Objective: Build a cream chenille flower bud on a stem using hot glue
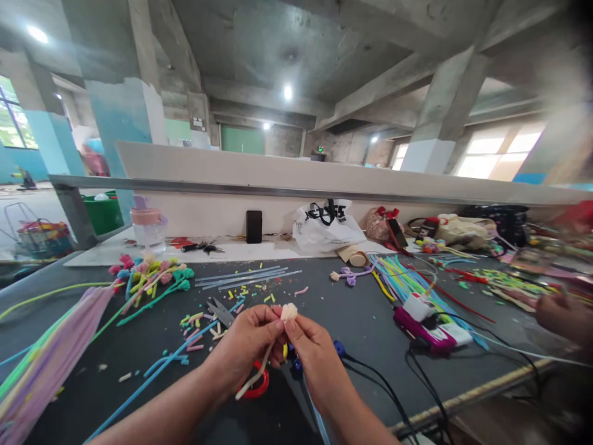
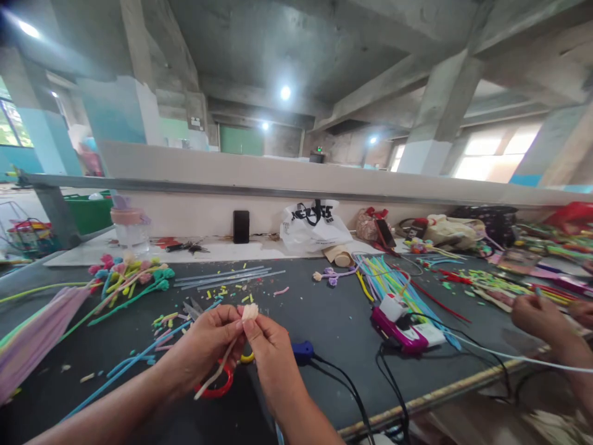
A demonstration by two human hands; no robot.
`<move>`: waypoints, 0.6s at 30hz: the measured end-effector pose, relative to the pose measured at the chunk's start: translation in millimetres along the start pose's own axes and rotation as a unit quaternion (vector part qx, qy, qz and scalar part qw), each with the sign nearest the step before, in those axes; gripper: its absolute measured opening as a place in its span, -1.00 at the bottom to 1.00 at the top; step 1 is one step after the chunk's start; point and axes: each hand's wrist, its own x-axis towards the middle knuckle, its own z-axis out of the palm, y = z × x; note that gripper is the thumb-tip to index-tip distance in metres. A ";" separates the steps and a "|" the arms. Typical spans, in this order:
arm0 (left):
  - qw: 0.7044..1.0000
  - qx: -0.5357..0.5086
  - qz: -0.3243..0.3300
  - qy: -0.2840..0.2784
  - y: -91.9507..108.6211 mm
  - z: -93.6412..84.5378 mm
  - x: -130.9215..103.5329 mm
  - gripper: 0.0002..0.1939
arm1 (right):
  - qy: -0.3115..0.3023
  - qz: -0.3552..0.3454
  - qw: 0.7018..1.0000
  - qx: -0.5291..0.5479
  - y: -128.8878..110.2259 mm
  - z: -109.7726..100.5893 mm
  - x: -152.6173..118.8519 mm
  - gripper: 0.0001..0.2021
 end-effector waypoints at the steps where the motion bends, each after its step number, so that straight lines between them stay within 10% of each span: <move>1: 0.999 0.035 0.000 -0.005 -1.3 -0.7 -1.3 -0.72 | 0.010 0.015 0.999 0.032 2.8 -3.1 -1.4 -0.63; 9: 0.935 0.284 0.183 0.106 -3.6 -26.7 -5.9 -0.81 | 0.011 0.076 0.993 0.089 -6.3 -13.2 -10.2 -0.67; 18: 0.939 0.260 0.224 0.031 5.0 -16.5 -14.9 -0.88 | -0.095 0.135 0.971 0.173 -2.2 1.0 -11.3 -0.64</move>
